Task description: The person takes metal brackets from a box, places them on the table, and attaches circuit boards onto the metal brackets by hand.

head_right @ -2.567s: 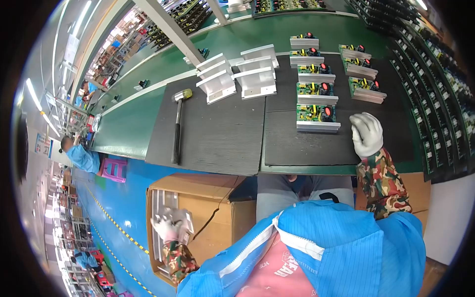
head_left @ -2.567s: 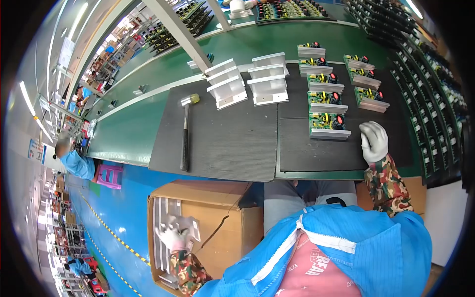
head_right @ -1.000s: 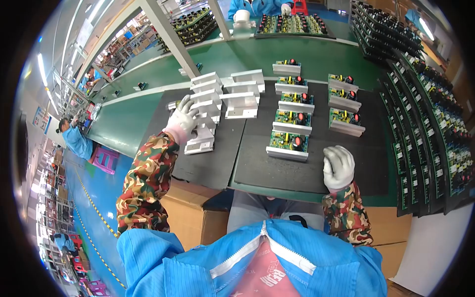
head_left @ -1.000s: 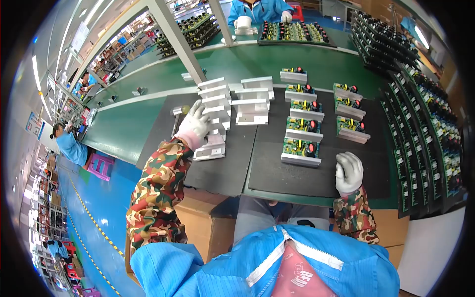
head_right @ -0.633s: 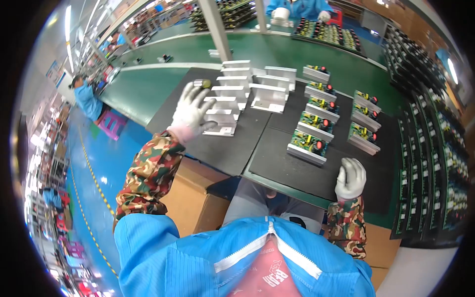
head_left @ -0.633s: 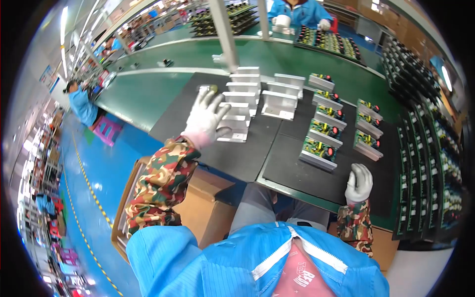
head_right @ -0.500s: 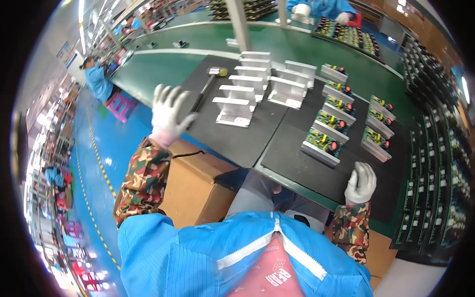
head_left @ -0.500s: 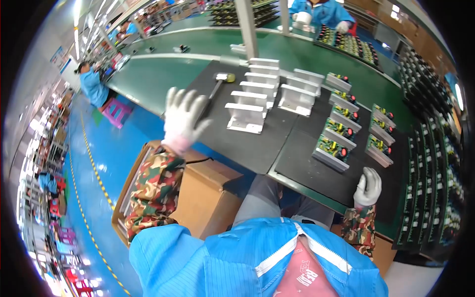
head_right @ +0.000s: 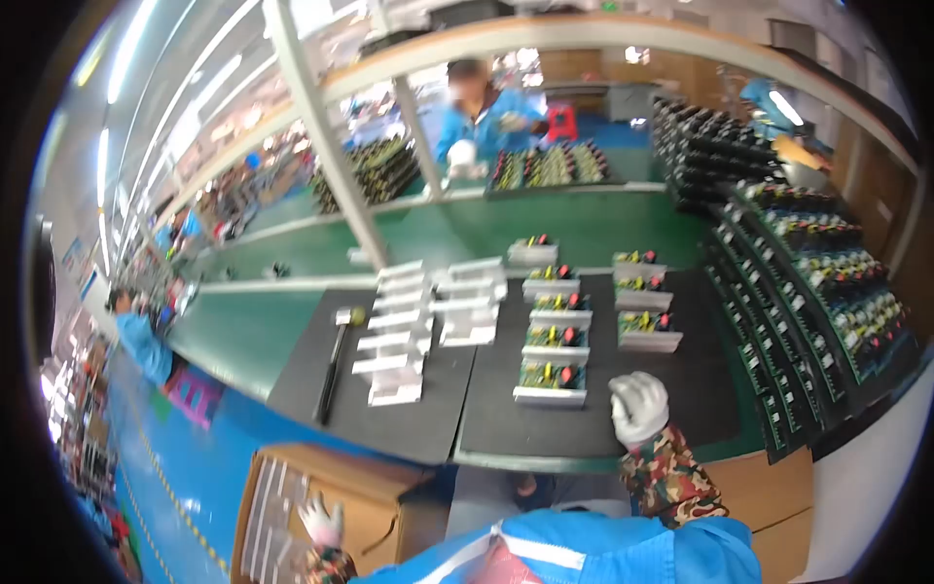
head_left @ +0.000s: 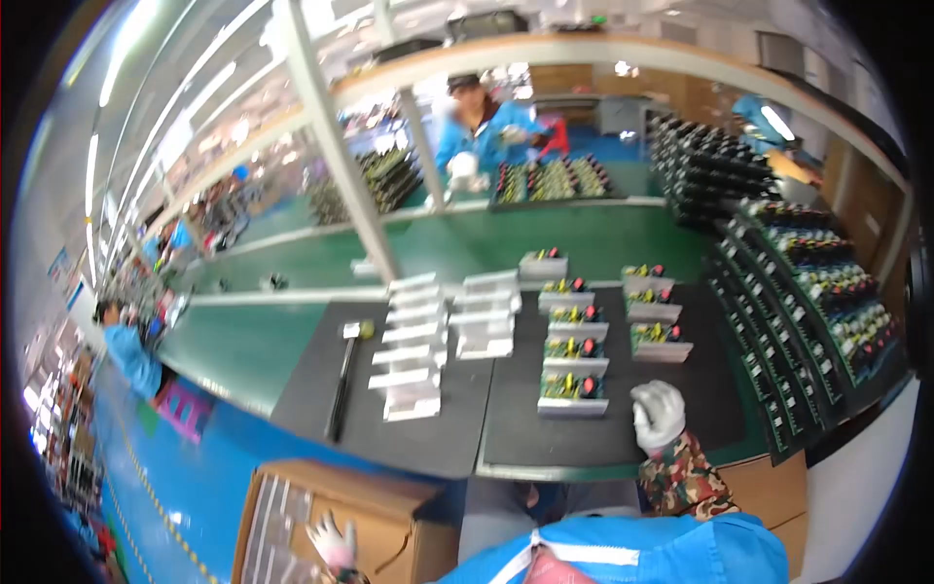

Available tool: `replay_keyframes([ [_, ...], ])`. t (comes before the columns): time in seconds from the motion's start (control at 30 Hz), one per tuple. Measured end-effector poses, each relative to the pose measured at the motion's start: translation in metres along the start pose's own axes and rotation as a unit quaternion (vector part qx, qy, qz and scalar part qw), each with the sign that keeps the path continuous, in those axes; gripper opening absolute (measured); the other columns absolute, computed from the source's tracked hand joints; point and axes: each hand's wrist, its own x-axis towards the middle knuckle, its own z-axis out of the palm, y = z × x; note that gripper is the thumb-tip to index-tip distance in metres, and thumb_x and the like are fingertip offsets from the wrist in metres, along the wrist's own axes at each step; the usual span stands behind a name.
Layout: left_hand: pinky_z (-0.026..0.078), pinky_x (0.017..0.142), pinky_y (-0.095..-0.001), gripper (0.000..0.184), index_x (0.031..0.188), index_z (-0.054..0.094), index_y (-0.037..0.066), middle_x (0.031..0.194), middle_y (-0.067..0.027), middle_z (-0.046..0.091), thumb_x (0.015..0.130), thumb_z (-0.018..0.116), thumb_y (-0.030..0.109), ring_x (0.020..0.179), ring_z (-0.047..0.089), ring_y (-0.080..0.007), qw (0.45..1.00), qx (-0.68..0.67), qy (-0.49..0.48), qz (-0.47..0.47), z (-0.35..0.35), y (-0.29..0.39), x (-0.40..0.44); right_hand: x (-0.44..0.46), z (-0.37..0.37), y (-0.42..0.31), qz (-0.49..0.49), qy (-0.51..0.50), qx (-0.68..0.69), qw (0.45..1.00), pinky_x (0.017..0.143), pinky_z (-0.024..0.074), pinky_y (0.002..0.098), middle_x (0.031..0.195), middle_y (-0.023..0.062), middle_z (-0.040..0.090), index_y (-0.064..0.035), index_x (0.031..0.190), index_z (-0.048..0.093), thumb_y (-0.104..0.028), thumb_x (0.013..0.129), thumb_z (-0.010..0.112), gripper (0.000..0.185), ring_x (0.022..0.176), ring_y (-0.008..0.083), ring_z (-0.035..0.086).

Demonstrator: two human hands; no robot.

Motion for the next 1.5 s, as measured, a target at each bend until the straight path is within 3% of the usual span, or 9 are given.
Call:
replay_keyframes([
  [0.1,0.03,0.11,-0.0524,0.062,0.139,0.045,0.005,0.129,-0.0276,0.053,0.094,0.051,0.047,0.126,0.045,-0.0454,0.992,-0.106,-0.061,-0.016,0.047,0.02,-0.006,-0.002,0.003,-0.001,0.018,0.023,0.016,0.999,0.082,0.0516,0.0443,0.094,0.0087,0.066,-0.0068,0.095,0.067,-0.011,0.075,0.067,0.02,0.088,0.0316,0.062],
  [0.33,0.039,0.093,-0.051,0.05,0.126,0.053,0.005,0.118,-0.0242,0.057,0.092,0.053,0.041,0.11,0.051,-0.0428,0.984,-0.144,-0.102,-0.036,0.104,0.048,-0.004,-0.002,0.001,-0.002,0.032,0.019,0.023,0.999,0.085,0.0517,0.0443,0.096,0.0084,0.066,-0.0071,0.094,0.068,-0.014,0.078,0.067,0.017,0.09,0.0312,0.063],
  [0.63,0.051,0.071,-0.0492,0.036,0.109,0.064,0.005,0.105,-0.0198,0.062,0.09,0.057,0.035,0.091,0.06,-0.0395,0.979,0.011,0.04,0.199,0.209,-0.013,-0.022,-0.001,0.002,-0.001,0.024,0.027,0.017,0.999,0.085,0.0517,0.0444,0.095,0.0083,0.066,-0.0069,0.094,0.068,-0.018,0.081,0.066,0.017,0.089,0.0315,0.062],
  [0.77,0.052,0.071,-0.0494,0.04,0.112,0.064,0.003,0.104,-0.0221,0.062,0.089,0.059,0.035,0.091,0.06,-0.038,0.986,-0.029,0.012,0.166,0.217,-0.017,-0.04,-0.001,0.002,-0.001,0.026,0.023,0.02,0.999,0.085,0.0516,0.0443,0.095,0.0086,0.066,-0.0067,0.094,0.068,-0.017,0.08,0.065,0.017,0.089,0.0313,0.062],
  [0.83,0.046,0.092,-0.0484,0.051,0.129,0.054,0.001,0.124,-0.0242,0.058,0.094,0.053,0.038,0.112,0.056,-0.0387,0.988,-0.122,-0.096,0.025,0.181,0.008,-0.046,0.003,-0.001,-0.003,0.024,0.021,0.014,0.999,0.085,0.0519,0.0443,0.095,0.0087,0.066,-0.0063,0.094,0.068,-0.016,0.079,0.066,0.017,0.089,0.0311,0.062],
  [0.9,0.034,0.108,-0.0477,0.064,0.143,0.04,0.002,0.134,-0.0283,0.051,0.099,0.04,0.048,0.127,0.046,-0.0435,0.959,-0.23,-0.127,-0.11,0.061,0.092,-0.045,0.004,-0.002,-0.004,0.022,0.015,0.021,0.999,0.085,0.0519,0.0443,0.095,0.0087,0.066,-0.006,0.094,0.068,-0.015,0.079,0.066,0.017,0.089,0.031,0.062],
  [1.17,0.034,0.106,-0.049,0.062,0.142,0.04,-0.003,0.136,-0.0292,0.05,0.1,0.042,0.043,0.124,0.043,-0.0466,0.968,-0.214,-0.094,-0.088,0.04,0.094,-0.038,0.003,-0.001,-0.003,0.026,-0.002,0.015,1.0,0.086,0.0514,0.0456,0.096,0.0106,0.065,-0.0044,0.097,0.066,-0.013,0.079,0.065,0.02,0.089,0.0318,0.063],
  [1.3,0.034,0.106,-0.0488,0.059,0.142,0.04,-0.003,0.133,-0.0287,0.051,0.101,0.041,0.041,0.123,0.044,-0.0458,0.971,-0.226,-0.054,-0.05,0.059,0.071,-0.035,0.019,-0.003,-0.013,0.032,0.002,-0.009,0.999,0.088,0.0495,0.0455,0.101,0.0129,0.065,-0.0026,0.112,0.065,-0.016,0.08,0.067,0.035,0.094,0.0324,0.062],
  [1.5,0.037,0.103,-0.0485,0.052,0.134,0.049,-0.001,0.128,-0.0255,0.056,0.102,0.043,0.039,0.119,0.048,-0.0436,0.971,-0.231,-0.038,-0.047,0.052,0.061,-0.007,0.174,0.003,-0.021,0.064,-0.105,0.141,0.982,0.086,0.0482,0.0416,0.104,0.0177,0.065,-0.0057,0.144,0.038,-0.024,0.083,0.067,0.07,0.095,0.0349,0.062],
])
